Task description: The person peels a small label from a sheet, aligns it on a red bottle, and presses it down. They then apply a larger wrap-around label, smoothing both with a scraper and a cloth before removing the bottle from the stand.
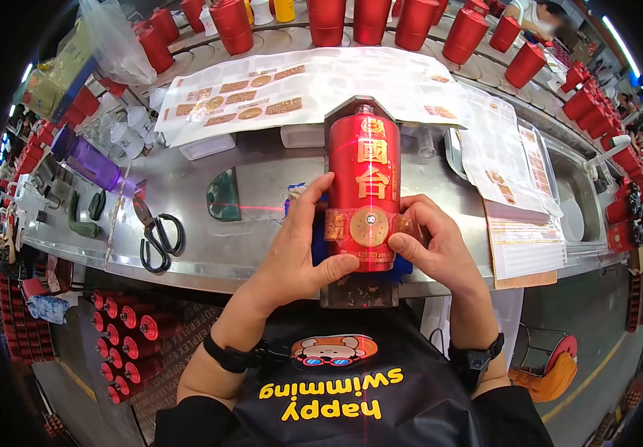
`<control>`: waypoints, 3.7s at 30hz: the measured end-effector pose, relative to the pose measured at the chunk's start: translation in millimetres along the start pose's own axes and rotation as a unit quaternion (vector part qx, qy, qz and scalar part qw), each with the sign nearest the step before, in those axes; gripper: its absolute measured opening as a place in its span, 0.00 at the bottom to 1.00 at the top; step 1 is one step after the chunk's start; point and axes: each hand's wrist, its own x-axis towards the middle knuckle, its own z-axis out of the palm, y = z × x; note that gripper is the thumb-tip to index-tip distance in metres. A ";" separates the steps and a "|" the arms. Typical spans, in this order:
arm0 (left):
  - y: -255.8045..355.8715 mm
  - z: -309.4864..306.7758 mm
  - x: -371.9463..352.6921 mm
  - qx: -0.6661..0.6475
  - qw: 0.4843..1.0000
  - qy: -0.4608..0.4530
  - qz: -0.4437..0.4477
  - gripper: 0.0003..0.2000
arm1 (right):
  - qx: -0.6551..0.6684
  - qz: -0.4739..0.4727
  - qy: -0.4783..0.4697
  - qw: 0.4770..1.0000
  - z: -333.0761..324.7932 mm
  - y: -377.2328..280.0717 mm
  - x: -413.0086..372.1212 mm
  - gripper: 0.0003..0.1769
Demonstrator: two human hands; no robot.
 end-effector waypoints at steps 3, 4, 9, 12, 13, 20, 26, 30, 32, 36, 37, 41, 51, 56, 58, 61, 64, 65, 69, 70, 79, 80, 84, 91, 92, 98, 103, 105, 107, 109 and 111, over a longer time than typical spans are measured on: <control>0.8 -1.0 -1.2 0.011 1.000 -0.015 -0.003 0.54 | 0.018 -0.003 0.000 1.000 0.9 0.7 0.7 0.21; 0.9 -1.2 -1.6 0.014 1.000 -0.018 -0.004 0.54 | 0.018 -0.005 0.001 1.000 1.1 1.2 0.8 0.21; 0.2 -4.0 -3.8 0.062 0.997 -0.036 0.020 0.57 | 0.010 -0.020 0.007 1.000 1.7 4.3 0.3 0.21; 3.3 -5.1 -4.4 0.090 0.995 -0.045 0.018 0.59 | 0.016 -0.011 0.009 1.000 1.8 5.0 -0.2 0.21; 3.3 -4.9 -4.4 0.096 0.994 -0.044 0.024 0.60 | 0.018 -0.008 0.007 1.000 1.6 4.9 -0.3 0.21; 6.9 -4.0 -4.4 0.143 0.988 -0.041 0.050 0.60 | 0.009 0.004 0.000 1.000 0.7 1.8 -0.1 0.21; 7.8 9.3 -3.0 0.173 0.983 0.017 0.061 0.58 | 0.013 0.000 0.003 1.000 1.3 1.8 -0.3 0.22; 21.2 5.2 -3.7 0.250 0.965 0.030 0.067 0.54 | 0.029 0.007 0.004 1.000 0.4 3.0 -2.0 0.22; 37.7 1.9 -2.6 0.320 0.942 0.034 0.096 0.51 | 0.031 -0.008 0.005 0.999 1.1 5.6 -1.6 0.21; 50.2 0.6 -0.7 0.390 0.911 0.039 0.130 0.48 | 0.027 -0.018 0.009 0.999 2.7 6.2 -0.2 0.20; 49.2 1.1 -0.4 0.384 0.913 0.045 0.131 0.48 | 0.021 -0.023 0.012 0.999 2.8 7.0 0.1 0.20; 31.4 9.6 -0.6 0.302 0.945 0.075 0.099 0.51 | 0.003 -0.026 0.015 1.000 2.9 7.4 0.1 0.18; 40.1 0.8 -0.2 0.406 0.902 0.040 0.140 0.55 | 0.004 -0.041 0.015 0.999 5.0 7.4 2.6 0.19; 26.9 11.7 0.4 0.334 0.932 0.077 0.117 0.56 | -0.040 -0.035 0.010 0.999 4.0 1.8 3.1 0.20; 15.8 17.9 -0.8 0.271 0.954 0.090 0.093 0.56 | -0.042 -0.028 0.009 0.999 3.0 0.5 2.7 0.21; 12.3 17.8 -3.5 0.245 0.964 0.075 0.074 0.56 | -0.050 -0.021 0.008 0.998 3.1 -0.1 2.1 0.21; 21.7 9.5 -1.1 0.311 0.943 0.057 0.101 0.56 | -0.056 -0.021 0.010 0.998 3.4 -0.3 2.9 0.21; 26.5 8.0 -0.2 0.331 0.935 0.058 0.114 0.56 | -0.056 -0.024 0.011 0.998 3.6 0.0 3.2 0.21; 23.6 10.9 0.2 0.310 0.942 0.070 0.109 0.56 | -0.061 -0.027 0.012 0.998 3.7 0.9 3.4 0.22; 19.6 14.2 -0.9 0.275 0.954 0.077 0.096 0.56 | -0.063 -0.026 0.011 0.998 3.1 0.6 3.4 0.22; 15.9 7.8 -0.2 0.304 0.944 0.058 0.110 0.58 | -0.057 -0.026 0.007 0.998 3.0 -0.4 3.9 0.23; 17.2 7.2 0.5 0.310 0.942 0.056 0.115 0.58 | -0.058 -0.028 0.007 0.998 3.3 0.2 4.1 0.23; 19.6 8.2 -0.4 0.306 0.945 0.052 0.101 0.58 | -0.055 -0.023 0.006 0.998 3.2 1.3 3.9 0.23; 14.1 13.3 -2.2 0.250 0.963 0.063 0.085 0.58 | -0.059 -0.023 0.006 0.998 3.1 0.4 4.1 0.22; 13.8 11.3 -2.3 0.254 0.962 0.057 0.087 0.59 | -0.058 -0.025 0.007 0.998 3.4 1.3 4.0 0.22; 27.3 3.9 -0.2 0.319 0.940 0.048 0.107 0.58 | -0.048 -0.036 0.007 0.998 3.0 3.4 5.0 0.22; 29.6 4.4 0.0 0.329 0.936 0.053 0.111 0.56 | -0.052 -0.019 0.004 0.998 3.6 3.2 4.4 0.23; 29.7 3.9 0.1 0.331 0.935 0.051 0.112 0.57 | -0.050 -0.017 0.002 0.999 2.9 1.1 5.1 0.23; 31.3 3.0 0.2 0.346 0.930 0.045 0.112 0.57 | -0.051 -0.020 0.004 0.998 2.9 0.9 5.0 0.23; 32.5 2.3 0.6 0.355 0.927 0.043 0.116 0.57 | -0.051 -0.021 0.004 0.998 2.7 0.9 5.3 0.23; 33.0 2.1 1.0 0.358 0.924 0.046 0.122 0.57 | -0.049 -0.020 0.002 0.999 2.3 0.8 5.3 0.23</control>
